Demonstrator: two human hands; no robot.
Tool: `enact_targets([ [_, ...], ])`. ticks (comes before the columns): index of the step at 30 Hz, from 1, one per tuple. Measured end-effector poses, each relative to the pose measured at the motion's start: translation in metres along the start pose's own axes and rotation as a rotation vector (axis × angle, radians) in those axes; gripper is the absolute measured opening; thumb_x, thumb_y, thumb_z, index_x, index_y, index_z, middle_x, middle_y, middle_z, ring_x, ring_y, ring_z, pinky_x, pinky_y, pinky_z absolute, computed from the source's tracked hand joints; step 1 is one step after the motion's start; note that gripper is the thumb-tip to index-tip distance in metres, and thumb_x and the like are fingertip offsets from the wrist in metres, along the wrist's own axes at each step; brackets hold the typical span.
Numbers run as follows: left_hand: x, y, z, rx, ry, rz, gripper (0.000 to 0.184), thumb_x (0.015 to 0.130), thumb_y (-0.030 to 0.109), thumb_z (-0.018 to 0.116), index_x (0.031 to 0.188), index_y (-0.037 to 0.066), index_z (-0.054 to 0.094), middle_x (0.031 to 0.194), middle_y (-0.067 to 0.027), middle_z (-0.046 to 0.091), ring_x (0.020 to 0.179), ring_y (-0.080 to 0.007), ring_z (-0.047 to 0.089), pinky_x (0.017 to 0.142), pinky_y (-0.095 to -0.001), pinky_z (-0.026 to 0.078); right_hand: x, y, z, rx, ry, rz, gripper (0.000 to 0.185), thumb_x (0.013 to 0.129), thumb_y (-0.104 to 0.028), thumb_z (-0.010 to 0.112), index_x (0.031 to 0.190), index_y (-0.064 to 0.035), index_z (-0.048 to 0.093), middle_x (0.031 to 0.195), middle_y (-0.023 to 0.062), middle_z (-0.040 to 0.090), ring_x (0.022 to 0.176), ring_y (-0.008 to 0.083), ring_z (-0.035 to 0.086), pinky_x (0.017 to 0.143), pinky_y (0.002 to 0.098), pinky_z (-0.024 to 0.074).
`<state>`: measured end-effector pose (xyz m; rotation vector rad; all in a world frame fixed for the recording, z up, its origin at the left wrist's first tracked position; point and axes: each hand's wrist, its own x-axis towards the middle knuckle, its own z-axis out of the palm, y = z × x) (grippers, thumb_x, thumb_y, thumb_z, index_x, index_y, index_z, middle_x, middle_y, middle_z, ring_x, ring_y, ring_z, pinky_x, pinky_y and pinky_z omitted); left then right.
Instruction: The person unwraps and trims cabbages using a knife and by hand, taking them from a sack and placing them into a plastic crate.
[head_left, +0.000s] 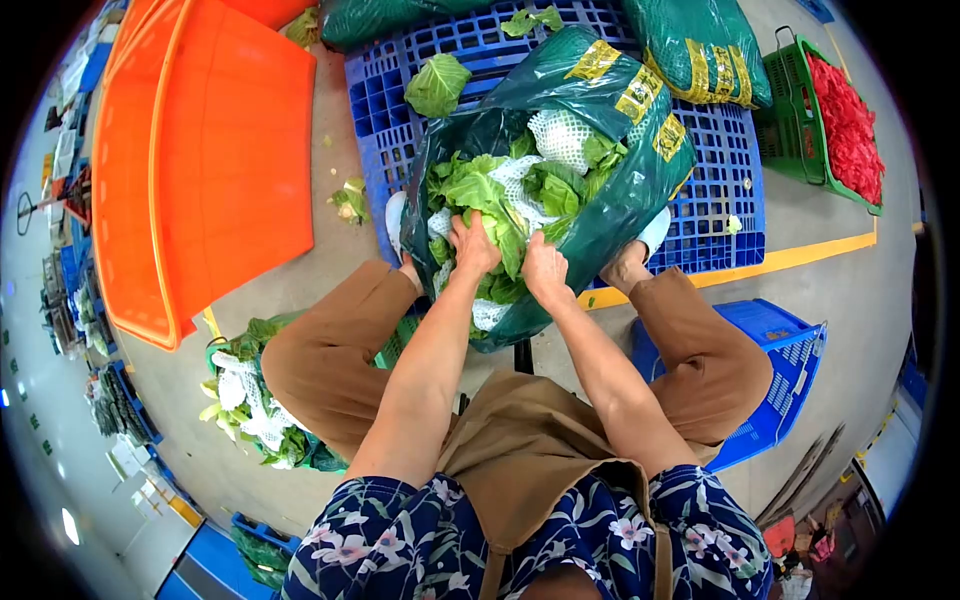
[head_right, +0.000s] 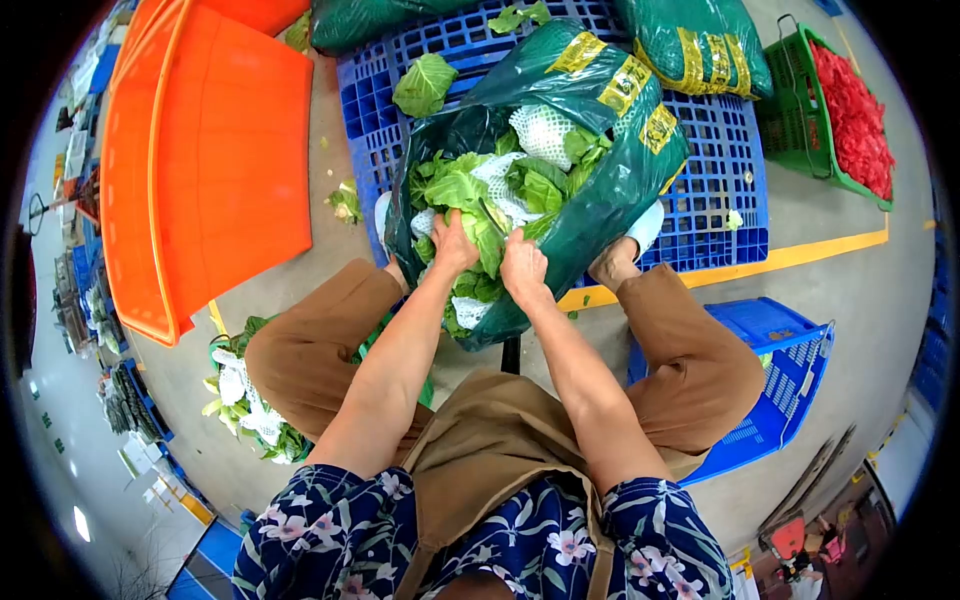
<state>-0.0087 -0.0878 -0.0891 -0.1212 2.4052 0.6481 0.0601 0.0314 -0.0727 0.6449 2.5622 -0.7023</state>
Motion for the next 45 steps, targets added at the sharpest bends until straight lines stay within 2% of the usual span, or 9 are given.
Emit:
enact_targets([
  [10, 0.022, 0.011, -0.006, 0.071, -0.113, -0.059, 0.077, 0.069, 0.005, 0.064, 0.137, 0.015, 0.03, 0.144, -0.0257, 0.014, 0.128, -0.0498, 0.023, 0.1, -0.0502, 0.038, 0.004, 0.013, 0.003, -0.074, -0.08, -0.037, 0.01, 0.083, -0.004, 0.051, 0.09, 0.0018, 0.048, 0.082, 0.0267, 0.064, 0.08, 0.0385, 0.066, 0.07, 0.0442, 0.0548],
  [15, 0.012, 0.02, 0.016, 0.059, 0.016, 0.017, 0.074, 0.064, 0.014, 0.073, 0.129, 0.015, 0.04, 0.145, -0.029, 0.011, 0.128, -0.0549, 0.018, 0.089, -0.062, 0.041, 0.046, 0.012, 0.006, -0.104, -0.085, -0.087, 0.017, 0.078, 0.0, 0.058, 0.092, 0.0018, 0.048, 0.084, 0.0255, 0.065, 0.083, 0.0386, 0.066, 0.072, 0.0443, 0.0545],
  [19, 0.006, 0.052, -0.004, 0.088, -0.112, -0.077, 0.067, 0.066, 0.01, 0.071, 0.127, 0.014, 0.044, 0.147, -0.0283, 0.009, 0.132, -0.0524, 0.015, 0.089, -0.0604, 0.042, 0.042, 0.03, 0.002, -0.044, -0.106, -0.087, 0.018, 0.076, 0.003, 0.058, 0.092, 0.0038, 0.049, 0.085, 0.0259, 0.065, 0.085, 0.0399, 0.065, 0.073, 0.0457, 0.0536],
  [29, 0.038, -0.023, -0.005, 0.031, -0.057, 0.217, 0.067, 0.069, 0.007, 0.066, 0.131, 0.017, 0.042, 0.144, -0.0309, 0.017, 0.128, -0.0544, 0.022, 0.1, -0.0532, 0.034, 0.06, 0.042, 0.041, -0.007, -0.223, 0.045, 0.02, 0.08, -0.003, 0.059, 0.098, 0.0052, 0.053, 0.095, 0.0252, 0.065, 0.091, 0.0381, 0.065, 0.077, 0.0436, 0.0536],
  [33, 0.026, -0.014, -0.006, 0.018, -0.032, 0.197, 0.065, 0.071, 0.012, 0.066, 0.132, 0.02, 0.043, 0.138, -0.031, 0.024, 0.124, -0.0534, 0.028, 0.101, -0.0508, 0.033, 0.029, 0.028, 0.015, 0.168, -0.12, 0.129, 0.02, 0.08, -0.006, 0.057, 0.096, 0.0033, 0.051, 0.095, 0.0291, 0.062, 0.088, 0.0437, 0.062, 0.076, 0.0499, 0.0502],
  [36, 0.022, -0.019, 0.0, 0.04, -0.002, 0.22, 0.062, 0.071, 0.011, 0.065, 0.129, 0.021, 0.046, 0.14, -0.0286, 0.023, 0.124, -0.0513, 0.028, 0.098, -0.0517, 0.037, 0.025, 0.015, -0.001, 0.431, 0.038, 0.14, 0.03, 0.078, -0.016, 0.066, 0.093, 0.0062, 0.053, 0.088, 0.0278, 0.064, 0.084, 0.0424, 0.063, 0.071, 0.0462, 0.0494],
  [39, -0.005, -0.019, 0.004, 0.057, 0.063, 0.282, 0.062, 0.068, 0.007, 0.067, 0.126, 0.019, 0.049, 0.141, -0.0264, 0.021, 0.127, -0.0497, 0.025, 0.094, -0.0542, 0.041, 0.051, 0.007, 0.019, 0.502, 0.34, -0.219, 0.045, 0.072, -0.024, 0.076, 0.098, 0.0067, 0.055, 0.081, 0.0228, 0.065, 0.074, 0.0348, 0.065, 0.066, 0.0408, 0.0496],
  [43, -0.027, -0.039, 0.02, 0.052, 0.176, 0.388, 0.06, 0.068, 0.009, 0.069, 0.125, 0.012, 0.049, 0.14, -0.0281, 0.021, 0.129, -0.0491, 0.022, 0.096, -0.0549, 0.04, 0.064, 0.0, -0.004, 0.736, -0.327, -0.002, 0.054, 0.062, -0.031, 0.084, 0.095, 0.0041, 0.059, 0.076, 0.0107, 0.061, 0.066, 0.0184, 0.057, 0.064, 0.0352, 0.0481],
  [45, -0.028, -0.041, 0.025, 0.019, 0.174, 0.352, 0.058, 0.069, 0.01, 0.069, 0.124, 0.011, 0.05, 0.14, -0.0286, 0.023, 0.129, -0.0495, 0.023, 0.096, -0.055, 0.04, 0.06, 0.002, 0.003, 0.719, -0.212, -0.078, 0.049, 0.063, -0.029, 0.084, 0.091, 0.0028, 0.059, 0.074, 0.0092, 0.061, 0.065, 0.0176, 0.056, 0.063, 0.0348, 0.0472],
])
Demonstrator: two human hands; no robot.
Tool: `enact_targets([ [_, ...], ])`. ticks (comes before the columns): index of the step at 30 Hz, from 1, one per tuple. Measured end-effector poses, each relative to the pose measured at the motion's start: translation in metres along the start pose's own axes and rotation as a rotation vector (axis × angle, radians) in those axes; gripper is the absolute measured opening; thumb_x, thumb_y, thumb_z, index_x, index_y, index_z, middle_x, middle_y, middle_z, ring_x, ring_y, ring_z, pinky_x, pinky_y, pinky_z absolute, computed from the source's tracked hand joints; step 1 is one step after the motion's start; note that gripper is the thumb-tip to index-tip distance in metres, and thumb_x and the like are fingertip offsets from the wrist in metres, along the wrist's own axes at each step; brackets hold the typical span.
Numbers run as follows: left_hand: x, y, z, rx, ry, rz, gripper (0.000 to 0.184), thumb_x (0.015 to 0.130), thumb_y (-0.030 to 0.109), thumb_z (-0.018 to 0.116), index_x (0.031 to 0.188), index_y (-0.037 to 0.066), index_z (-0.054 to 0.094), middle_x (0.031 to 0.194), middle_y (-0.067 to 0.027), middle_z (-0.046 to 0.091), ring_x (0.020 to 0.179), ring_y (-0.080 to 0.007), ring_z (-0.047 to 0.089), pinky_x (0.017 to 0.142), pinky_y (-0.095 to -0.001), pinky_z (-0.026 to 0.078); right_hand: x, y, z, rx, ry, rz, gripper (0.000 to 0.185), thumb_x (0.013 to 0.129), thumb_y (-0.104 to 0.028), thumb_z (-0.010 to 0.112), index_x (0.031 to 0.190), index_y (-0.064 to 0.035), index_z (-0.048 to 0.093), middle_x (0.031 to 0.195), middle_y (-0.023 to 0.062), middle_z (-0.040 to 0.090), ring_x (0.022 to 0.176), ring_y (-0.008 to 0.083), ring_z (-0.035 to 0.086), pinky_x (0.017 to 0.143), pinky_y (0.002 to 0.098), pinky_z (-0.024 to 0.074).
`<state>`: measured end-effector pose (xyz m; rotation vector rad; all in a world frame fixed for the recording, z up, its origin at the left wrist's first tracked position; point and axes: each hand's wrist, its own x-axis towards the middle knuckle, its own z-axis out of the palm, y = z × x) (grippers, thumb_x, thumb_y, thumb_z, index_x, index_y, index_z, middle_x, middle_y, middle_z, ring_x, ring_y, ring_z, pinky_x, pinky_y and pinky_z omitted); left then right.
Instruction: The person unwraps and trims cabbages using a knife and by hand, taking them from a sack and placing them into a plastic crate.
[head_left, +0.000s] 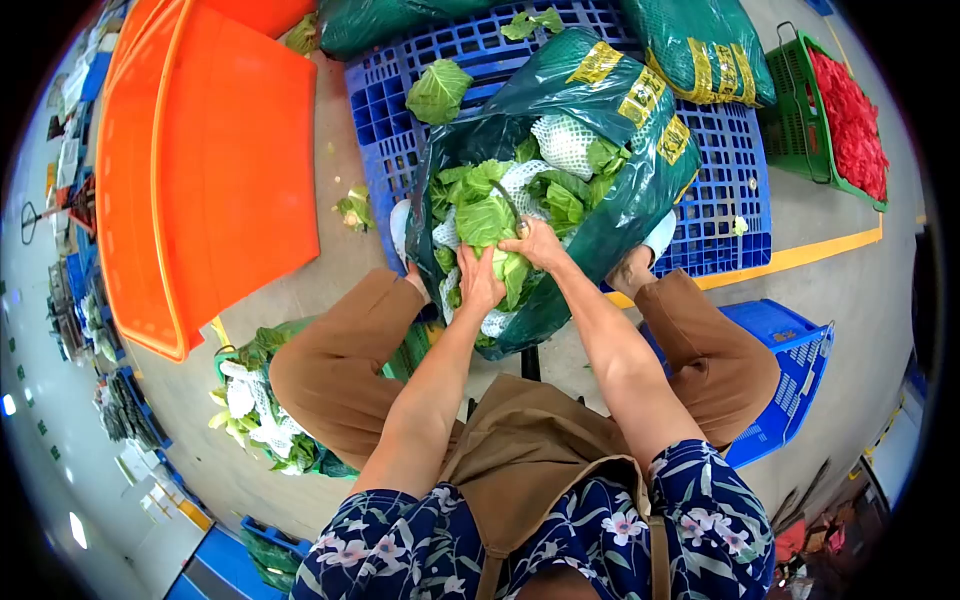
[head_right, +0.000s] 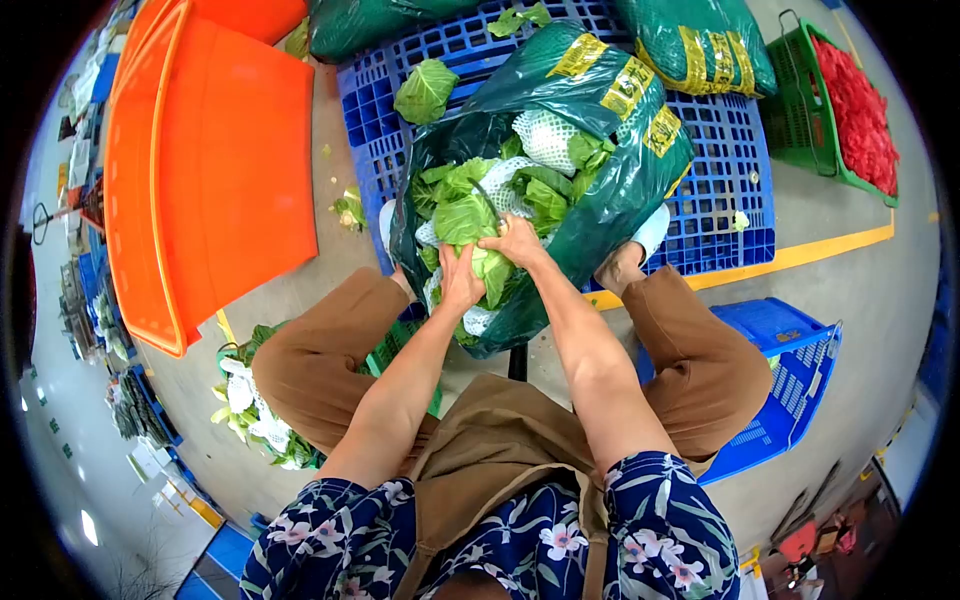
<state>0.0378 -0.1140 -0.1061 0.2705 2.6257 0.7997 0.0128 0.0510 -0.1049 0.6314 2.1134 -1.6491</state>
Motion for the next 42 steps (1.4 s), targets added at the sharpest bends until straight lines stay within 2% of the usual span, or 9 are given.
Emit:
enact_targets([
  [6, 0.007, 0.004, -0.008, -0.058, -0.061, -0.104, 0.057, 0.073, 0.013, 0.067, 0.126, 0.009, 0.048, 0.14, -0.0256, 0.024, 0.13, -0.0463, 0.023, 0.097, -0.0543, 0.039, -0.003, -0.003, 0.019, 0.213, 0.119, -0.095, 0.022, 0.071, -0.007, 0.072, 0.07, -0.0058, 0.05, 0.062, -0.0036, 0.046, 0.055, 0.0085, 0.041, 0.051, 0.0278, 0.0369],
  [14, 0.027, -0.008, -0.018, -0.11, -0.082, -0.079, 0.07, 0.073, 0.002, 0.061, 0.137, 0.019, 0.036, 0.142, -0.0232, 0.023, 0.13, -0.0453, 0.026, 0.1, -0.0513, 0.037, -0.017, -0.009, -0.003, 0.727, 0.232, 0.154, 0.023, 0.07, -0.001, 0.066, 0.068, -0.012, 0.046, 0.058, -0.0042, 0.04, 0.048, 0.0096, 0.04, 0.045, 0.0277, 0.0306],
  [17, 0.054, -0.008, -0.025, -0.122, -0.206, -0.169, 0.078, 0.073, -0.003, 0.057, 0.14, 0.027, 0.03, 0.14, -0.0206, 0.026, 0.127, -0.0434, 0.03, 0.1, -0.0494, 0.037, -0.032, 0.007, -0.027, 0.495, 0.301, 0.267, 0.018, 0.074, -0.01, 0.07, 0.07, -0.0061, 0.052, 0.06, 0.0038, 0.05, 0.051, 0.0188, 0.049, 0.05, 0.0363, 0.0392],
  [20, 0.061, -0.001, -0.017, -0.039, -0.206, -0.229, 0.079, 0.073, 0.002, 0.061, 0.14, 0.029, 0.03, 0.138, -0.0192, 0.027, 0.126, -0.043, 0.031, 0.098, -0.0508, 0.038, -0.025, 0.027, -0.032, -0.356, 0.38, 0.174, 0.034, 0.075, -0.028, 0.074, 0.074, 0.0035, 0.059, 0.083, 0.0205, 0.062, 0.069, 0.0332, 0.061, 0.065, 0.0423, 0.0478],
  [25, 0.048, 0.027, -0.021, -0.018, -0.173, -0.247, 0.081, 0.071, 0.007, 0.066, 0.14, 0.029, 0.03, 0.136, -0.0181, 0.025, 0.123, -0.0461, 0.03, 0.092, -0.0555, 0.041, -0.028, -0.032, 0.015, -0.527, 0.42, -0.185, 0.066, 0.066, -0.048, 0.079, 0.08, 0.0138, 0.06, 0.111, 0.0369, 0.053, 0.093, 0.0449, 0.059, 0.082, 0.0438, 0.0488],
  [29, 0.043, 0.026, -0.016, 0.007, -0.13, -0.209, 0.081, 0.07, 0.005, 0.066, 0.14, 0.025, 0.03, 0.133, -0.0209, 0.025, 0.12, -0.0482, 0.031, 0.089, -0.057, 0.042, -0.02, -0.028, 0.01, -0.225, 0.279, 0.0, 0.06, 0.069, -0.037, 0.079, 0.092, 0.0142, 0.059, 0.105, 0.0324, 0.058, 0.092, 0.0416, 0.061, 0.079, 0.0417, 0.049],
  [34, 0.042, 0.034, -0.017, 0.002, -0.1, -0.203, 0.078, 0.071, 0.002, 0.064, 0.139, 0.023, 0.03, 0.129, -0.0218, 0.028, 0.116, -0.0477, 0.033, 0.085, -0.0574, 0.043, -0.013, -0.014, 0.012, -0.27, 0.272, -0.199, 0.049, 0.066, -0.032, 0.079, 0.088, 0.0081, 0.06, 0.083, 0.0216, 0.061, 0.076, 0.0366, 0.06, 0.068, 0.0417, 0.0473],
  [38, 0.039, 0.037, -0.021, -0.033, -0.076, -0.172, 0.079, 0.072, 0.005, 0.063, 0.141, 0.02, 0.027, 0.127, -0.0214, 0.03, 0.116, -0.048, 0.034, 0.086, -0.0588, 0.042, -0.015, -0.015, -0.001, -0.033, 0.166, 0.008, 0.04, 0.061, -0.026, 0.078, 0.081, 0.0045, 0.06, 0.075, 0.0215, 0.062, 0.073, 0.0342, 0.062, 0.066, 0.0406, 0.0485],
  [42, 0.033, 0.039, -0.018, 0.005, -0.078, -0.165, 0.083, 0.069, 0.008, 0.068, 0.141, 0.018, 0.027, 0.128, -0.0217, 0.03, 0.117, -0.0472, 0.034, 0.088, -0.0582, 0.041, -0.011, -0.03, 0.009, -0.343, 0.202, -0.001, 0.019, 0.065, -0.008, 0.068, 0.079, 0.0038, 0.061, 0.077, 0.0241, 0.063, 0.074, 0.0385, 0.064, 0.067, 0.0454, 0.05],
])
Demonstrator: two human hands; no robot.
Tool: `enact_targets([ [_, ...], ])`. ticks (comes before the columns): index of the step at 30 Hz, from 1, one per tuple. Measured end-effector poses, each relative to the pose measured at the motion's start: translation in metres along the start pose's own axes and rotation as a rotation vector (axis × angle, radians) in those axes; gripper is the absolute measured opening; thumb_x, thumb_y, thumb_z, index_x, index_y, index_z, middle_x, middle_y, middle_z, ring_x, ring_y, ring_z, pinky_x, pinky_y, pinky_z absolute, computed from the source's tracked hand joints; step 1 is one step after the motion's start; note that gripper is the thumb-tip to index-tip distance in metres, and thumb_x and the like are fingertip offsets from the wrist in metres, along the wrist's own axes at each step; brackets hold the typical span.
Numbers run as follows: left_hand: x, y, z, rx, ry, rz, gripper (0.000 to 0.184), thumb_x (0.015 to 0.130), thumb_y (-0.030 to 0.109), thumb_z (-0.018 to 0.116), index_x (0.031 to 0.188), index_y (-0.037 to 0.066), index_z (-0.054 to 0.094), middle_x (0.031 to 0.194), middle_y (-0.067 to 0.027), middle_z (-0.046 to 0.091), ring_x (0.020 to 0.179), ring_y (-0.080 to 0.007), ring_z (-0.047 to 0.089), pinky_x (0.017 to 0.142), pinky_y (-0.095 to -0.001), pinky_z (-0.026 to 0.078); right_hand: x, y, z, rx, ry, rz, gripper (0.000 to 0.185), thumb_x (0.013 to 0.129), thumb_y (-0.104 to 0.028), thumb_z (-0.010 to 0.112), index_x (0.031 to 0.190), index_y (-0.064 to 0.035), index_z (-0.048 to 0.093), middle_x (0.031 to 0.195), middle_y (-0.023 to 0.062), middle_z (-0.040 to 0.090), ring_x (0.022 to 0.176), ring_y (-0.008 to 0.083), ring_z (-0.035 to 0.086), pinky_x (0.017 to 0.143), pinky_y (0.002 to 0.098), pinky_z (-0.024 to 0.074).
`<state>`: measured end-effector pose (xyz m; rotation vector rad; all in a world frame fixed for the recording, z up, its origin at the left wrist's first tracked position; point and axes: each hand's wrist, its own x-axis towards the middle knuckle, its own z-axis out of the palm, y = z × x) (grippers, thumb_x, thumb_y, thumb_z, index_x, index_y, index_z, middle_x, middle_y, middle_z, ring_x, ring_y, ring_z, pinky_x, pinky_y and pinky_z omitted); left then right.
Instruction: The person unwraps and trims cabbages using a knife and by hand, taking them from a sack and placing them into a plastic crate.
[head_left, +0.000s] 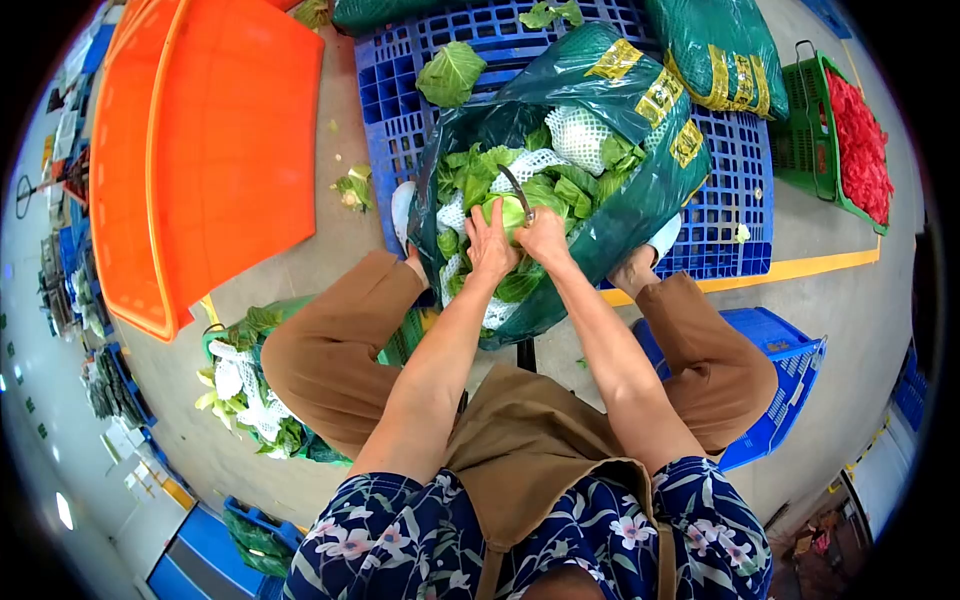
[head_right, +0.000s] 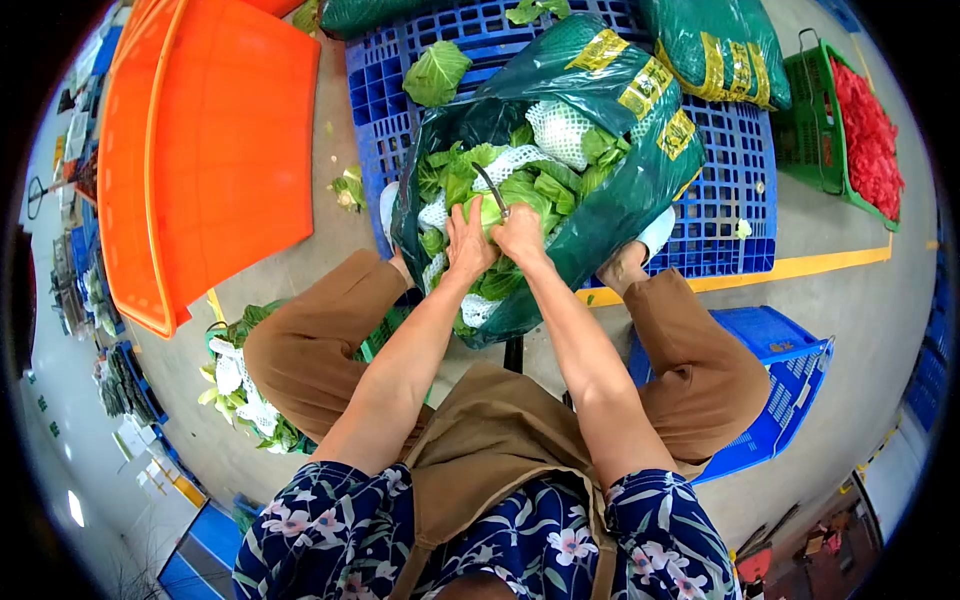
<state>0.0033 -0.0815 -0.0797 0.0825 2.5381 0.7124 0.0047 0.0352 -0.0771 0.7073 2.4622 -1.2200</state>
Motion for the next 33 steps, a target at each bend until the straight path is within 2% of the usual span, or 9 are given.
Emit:
enact_targets([
  [7, 0.019, -0.037, -0.009, -0.113, 0.005, 0.12, 0.11, 0.045, 0.036, 0.088, 0.138, 0.011, 0.036, 0.135, -0.0219, 0.033, 0.124, -0.0418, 0.036, 0.101, -0.0458, 0.037, 0.024, 0.04, -0.002, -0.126, 0.174, -0.06, 0.015, 0.069, -0.004, 0.063, 0.082, 0.0034, 0.064, 0.08, 0.027, 0.063, 0.078, 0.0384, 0.064, 0.071, 0.0457, 0.0506],
  [12, 0.038, -0.08, -0.025, -0.605, -0.194, 0.144, 0.106, 0.052, 0.031, 0.089, 0.139, 0.006, 0.034, 0.134, -0.0192, 0.04, 0.122, -0.0309, 0.044, 0.102, -0.0383, 0.038, 0.017, 0.112, -0.041, -0.056, -0.015, 0.063, 0.016, 0.072, -0.01, 0.061, 0.08, 0.0036, 0.06, 0.075, 0.0235, 0.062, 0.073, 0.0383, 0.063, 0.065, 0.0433, 0.0473],
  [16, 0.045, -0.079, -0.061, -0.987, -0.424, -0.091, 0.099, 0.062, 0.022, 0.085, 0.143, 0.009, 0.03, 0.136, -0.0147, 0.042, 0.118, -0.0292, 0.05, 0.097, -0.0368, 0.043, 0.012, 0.085, -0.037, -0.038, 0.137, -0.017, 0.02, 0.072, -0.012, 0.062, 0.082, 0.0057, 0.059, 0.074, 0.0267, 0.061, 0.073, 0.0419, 0.061, 0.065, 0.0446, 0.0472],
  [19, 0.033, -0.08, -0.071, -1.339, -0.519, -0.328, 0.092, 0.07, 0.027, 0.08, 0.144, 0.012, 0.027, 0.136, -0.0098, 0.044, 0.12, -0.0276, 0.048, 0.098, -0.041, 0.042, -0.003, 0.055, -0.037, -0.142, 0.273, -0.133, 0.021, 0.076, -0.011, 0.064, 0.086, 0.006, 0.058, 0.077, 0.0263, 0.061, 0.075, 0.0434, 0.06, 0.067, 0.0462, 0.0478],
  [20, 0.033, -0.095, -0.056, -1.386, -0.555, -0.283, 0.08, 0.077, 0.04, 0.072, 0.142, 0.016, 0.033, 0.136, -0.0071, 0.046, 0.124, -0.0275, 0.046, 0.1, -0.0466, 0.04, -0.006, 0.047, -0.042, -0.236, 0.299, -0.227, 0.019, 0.079, -0.012, 0.064, 0.088, 0.0045, 0.059, 0.077, 0.0251, 0.062, 0.076, 0.0409, 0.061, 0.067, 0.0451, 0.0476],
  [23, 0.02, -0.1, -0.037, -1.701, -0.692, -0.323, 0.075, 0.078, 0.054, 0.064, 0.139, 0.018, 0.04, 0.139, -0.007, 0.045, 0.126, -0.0293, 0.043, 0.102, -0.05, 0.038, -0.011, 0.008, -0.063, 0.232, 0.154, 0.002, 0.023, 0.079, -0.014, 0.066, 0.091, 0.0052, 0.06, 0.083, 0.0239, 0.062, 0.081, 0.0367, 0.061, 0.072, 0.0412, 0.0473],
  [24, 0.011, -0.087, -0.044, -1.756, -0.708, -0.318, 0.074, 0.078, 0.063, 0.056, 0.136, 0.019, 0.045, 0.139, -0.0079, 0.045, 0.126, -0.0308, 0.043, 0.103, -0.051, 0.036, -0.011, -0.007, -0.084, 0.283, -0.072, 0.052, 0.032, 0.081, -0.02, 0.068, 0.102, 0.0041, 0.06, 0.091, 0.0197, 0.063, 0.09, 0.0271, 0.061, 0.077, 0.0367, 0.0458],
  [27, -0.003, -0.034, -0.069, -1.832, -0.717, -0.44, 0.079, 0.077, 0.07, 0.05, 0.137, 0.019, 0.044, 0.139, -0.0086, 0.046, 0.126, -0.031, 0.044, 0.103, -0.052, 0.037, -0.02, -0.03, -0.105, 0.803, -0.201, -0.043, 0.043, 0.085, -0.024, 0.067, 0.116, 0.0034, 0.056, 0.101, 0.0127, 0.063, 0.094, 0.0194, 0.057, 0.079, 0.0336, 0.046],
  [33, -0.025, 0.046, -0.087, -1.967, -0.871, 0.06, 0.055, 0.094, 0.046, 0.042, 0.139, 0.014, 0.039, 0.14, -0.0094, 0.044, 0.126, -0.0278, 0.045, 0.102, -0.0458, 0.041, -0.094, -0.069, -0.187, 0.966, -0.322, -0.04, 0.057, 0.087, -0.032, 0.065, 0.132, -0.0037, 0.046, 0.12, 0.0094, 0.054, 0.106, 0.0192, 0.053, 0.073, 0.0378, 0.0522],
])
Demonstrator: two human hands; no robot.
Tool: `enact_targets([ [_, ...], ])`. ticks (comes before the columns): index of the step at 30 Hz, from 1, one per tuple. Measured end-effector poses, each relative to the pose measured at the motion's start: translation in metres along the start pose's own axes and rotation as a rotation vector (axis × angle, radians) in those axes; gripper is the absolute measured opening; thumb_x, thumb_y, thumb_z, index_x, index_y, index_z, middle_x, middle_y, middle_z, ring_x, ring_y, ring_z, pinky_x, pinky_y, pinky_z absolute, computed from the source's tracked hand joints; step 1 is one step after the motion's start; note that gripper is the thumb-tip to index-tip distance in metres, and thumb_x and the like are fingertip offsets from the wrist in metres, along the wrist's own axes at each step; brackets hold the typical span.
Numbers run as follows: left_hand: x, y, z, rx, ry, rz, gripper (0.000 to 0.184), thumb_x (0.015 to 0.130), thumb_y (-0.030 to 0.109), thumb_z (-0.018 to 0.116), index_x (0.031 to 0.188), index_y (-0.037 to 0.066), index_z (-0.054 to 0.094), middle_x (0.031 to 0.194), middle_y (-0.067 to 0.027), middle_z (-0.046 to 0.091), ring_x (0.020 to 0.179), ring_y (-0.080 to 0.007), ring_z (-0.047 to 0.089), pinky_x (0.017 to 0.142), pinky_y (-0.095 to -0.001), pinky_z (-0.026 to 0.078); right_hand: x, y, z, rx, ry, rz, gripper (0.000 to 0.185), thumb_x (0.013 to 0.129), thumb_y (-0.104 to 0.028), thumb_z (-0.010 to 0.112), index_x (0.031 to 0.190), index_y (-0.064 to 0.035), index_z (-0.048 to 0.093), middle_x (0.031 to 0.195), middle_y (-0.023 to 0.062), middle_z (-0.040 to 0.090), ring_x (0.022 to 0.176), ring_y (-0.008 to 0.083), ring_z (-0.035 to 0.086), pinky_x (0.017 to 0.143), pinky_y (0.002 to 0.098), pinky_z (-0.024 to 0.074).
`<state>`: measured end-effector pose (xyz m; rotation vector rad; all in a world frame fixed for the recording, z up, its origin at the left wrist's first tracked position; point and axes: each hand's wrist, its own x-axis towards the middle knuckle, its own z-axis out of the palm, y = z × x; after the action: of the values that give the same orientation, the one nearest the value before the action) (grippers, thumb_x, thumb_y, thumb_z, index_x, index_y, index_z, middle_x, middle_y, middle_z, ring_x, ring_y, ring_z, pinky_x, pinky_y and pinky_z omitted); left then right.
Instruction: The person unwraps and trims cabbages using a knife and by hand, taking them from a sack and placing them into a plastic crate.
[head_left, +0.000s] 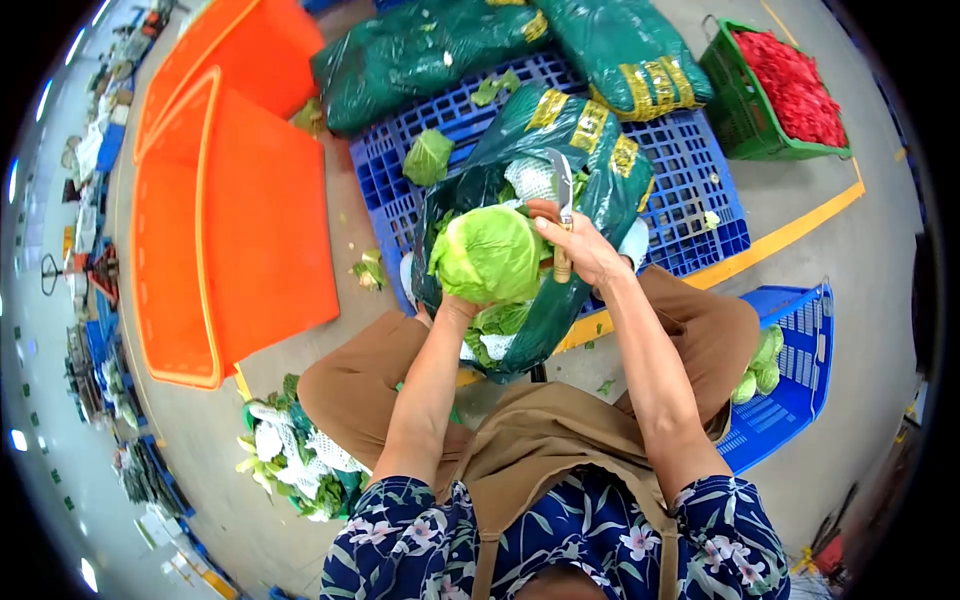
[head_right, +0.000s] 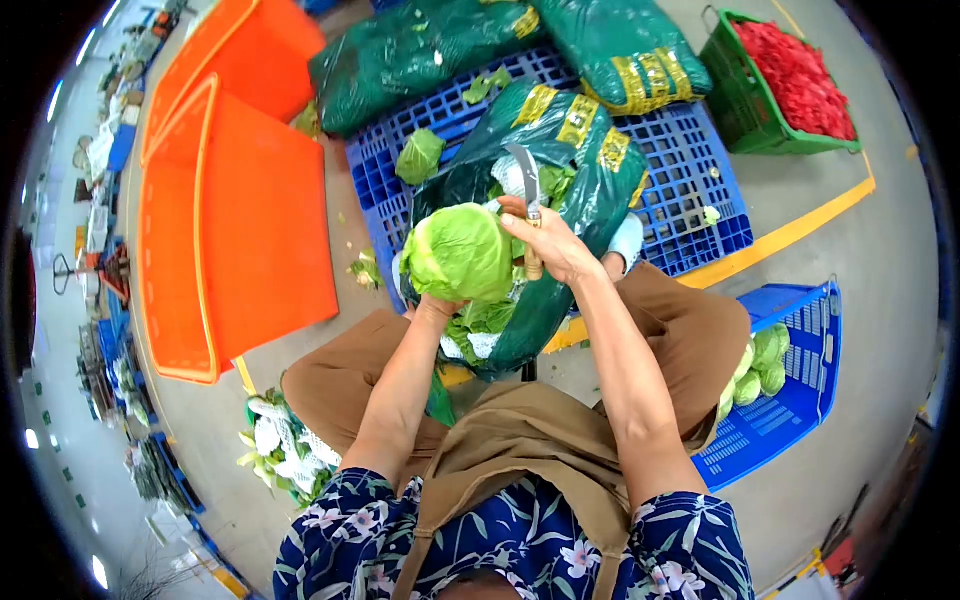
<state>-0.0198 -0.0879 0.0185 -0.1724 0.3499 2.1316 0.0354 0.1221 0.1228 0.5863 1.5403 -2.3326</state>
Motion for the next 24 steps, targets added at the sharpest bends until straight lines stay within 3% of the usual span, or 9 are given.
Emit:
enact_targets([
  [2, 0.006, -0.015, 0.038, -0.016, -0.153, 0.07, 0.051, 0.096, 0.04, 0.043, 0.138, 0.012, 0.04, 0.137, -0.0117, 0.046, 0.123, -0.0288, 0.048, 0.099, -0.0471, 0.044, -0.039, -0.016, 0.002, 0.03, 0.025, -0.083, 0.059, 0.087, -0.033, 0.065, 0.136, -0.0076, 0.043, 0.124, 0.0083, 0.051, 0.11, 0.02, 0.051, 0.07, 0.0382, 0.0537],
  [3, 0.002, -0.024, 0.068, 0.244, -0.207, 0.193, 0.047, 0.097, 0.035, 0.044, 0.137, 0.011, 0.041, 0.136, -0.0115, 0.048, 0.122, -0.0273, 0.049, 0.098, -0.0455, 0.045, -0.056, -0.022, 0.0, 0.048, 0.017, -0.106, 0.061, 0.087, -0.034, 0.065, 0.138, -0.0127, 0.041, 0.126, 0.0059, 0.049, 0.114, 0.0203, 0.048, 0.071, 0.0375, 0.0541],
  [7, 0.008, -0.046, 0.116, 0.369, -0.13, 0.256, 0.047, 0.096, 0.036, 0.045, 0.135, 0.01, 0.043, 0.133, -0.0113, 0.051, 0.118, -0.0272, 0.052, 0.097, -0.0432, 0.047, -0.121, -0.043, -0.006, 0.178, -0.001, -0.211, 0.06, 0.088, -0.033, 0.064, 0.14, -0.0143, 0.039, 0.121, 0.0065, 0.054, 0.107, 0.0184, 0.052, 0.07, 0.0368, 0.0531],
  [11, 0.015, -0.024, 0.123, 0.323, -0.252, -0.186, 0.054, 0.094, 0.042, 0.046, 0.134, 0.006, 0.044, 0.134, -0.013, 0.05, 0.123, -0.0275, 0.048, 0.103, -0.0447, 0.04, -0.17, -0.067, -0.007, 0.281, 0.12, -0.196, 0.048, 0.087, -0.021, 0.065, 0.13, -0.007, 0.048, 0.102, 0.0097, 0.063, 0.087, 0.0173, 0.06, 0.07, 0.0336, 0.0515],
  [14, -0.016, -0.017, 0.14, 0.28, -0.25, -0.363, 0.066, 0.079, 0.042, 0.068, 0.128, 0.002, 0.051, 0.13, -0.0176, 0.053, 0.117, -0.0329, 0.053, 0.101, -0.0475, 0.042, -0.194, -0.067, -0.018, 0.293, 0.219, -0.062, 0.034, 0.086, -0.009, 0.062, 0.119, -0.0041, 0.055, 0.092, 0.0108, 0.065, 0.082, 0.0177, 0.064, 0.071, 0.0333, 0.0535],
  [18, -0.055, -0.009, 0.135, 0.477, -0.085, -0.507, 0.068, 0.068, 0.034, 0.079, 0.122, -0.001, 0.056, 0.124, -0.0169, 0.057, 0.115, -0.0323, 0.055, 0.1, -0.0485, 0.042, -0.211, -0.057, -0.027, 0.377, -0.081, -0.025, 0.029, 0.078, 0.001, 0.062, 0.107, 0.0014, 0.058, 0.089, 0.0137, 0.066, 0.076, 0.0207, 0.066, 0.07, 0.0349, 0.0563],
  [19, -0.077, -0.024, 0.164, 0.63, 0.032, -0.473, 0.082, 0.061, 0.036, 0.084, 0.127, -0.001, 0.051, 0.127, -0.0168, 0.055, 0.116, -0.031, 0.055, 0.1, -0.0461, 0.043, -0.211, -0.053, -0.022, 0.34, -0.11, -0.016, 0.031, 0.076, 0.002, 0.063, 0.107, 0.0018, 0.058, 0.089, 0.0138, 0.066, 0.077, 0.0206, 0.065, 0.07, 0.0344, 0.0561],
  [22, -0.094, -0.026, 0.133, 0.756, -0.142, -0.718, 0.097, 0.064, 0.043, 0.081, 0.138, -0.002, 0.037, 0.132, -0.0168, 0.05, 0.118, -0.027, 0.053, 0.1, -0.0394, 0.044, -0.194, -0.045, -0.009, 0.337, -0.186, -0.017, 0.032, 0.071, 0.003, 0.062, 0.103, 0.0009, 0.058, 0.083, 0.0117, 0.064, 0.075, 0.0199, 0.064, 0.069, 0.0334, 0.0558],
  [24, -0.112, -0.031, 0.123, 0.982, -0.119, -0.828, 0.104, 0.06, 0.05, 0.081, 0.139, -0.002, 0.036, 0.134, -0.0179, 0.047, 0.119, -0.0275, 0.051, 0.1, -0.0375, 0.043, -0.177, -0.047, -0.002, 0.512, -0.126, -0.05, 0.038, 0.073, 0.001, 0.063, 0.11, 0.0001, 0.056, 0.098, 0.0153, 0.063, 0.083, 0.0208, 0.064, 0.076, 0.0334, 0.0561],
])
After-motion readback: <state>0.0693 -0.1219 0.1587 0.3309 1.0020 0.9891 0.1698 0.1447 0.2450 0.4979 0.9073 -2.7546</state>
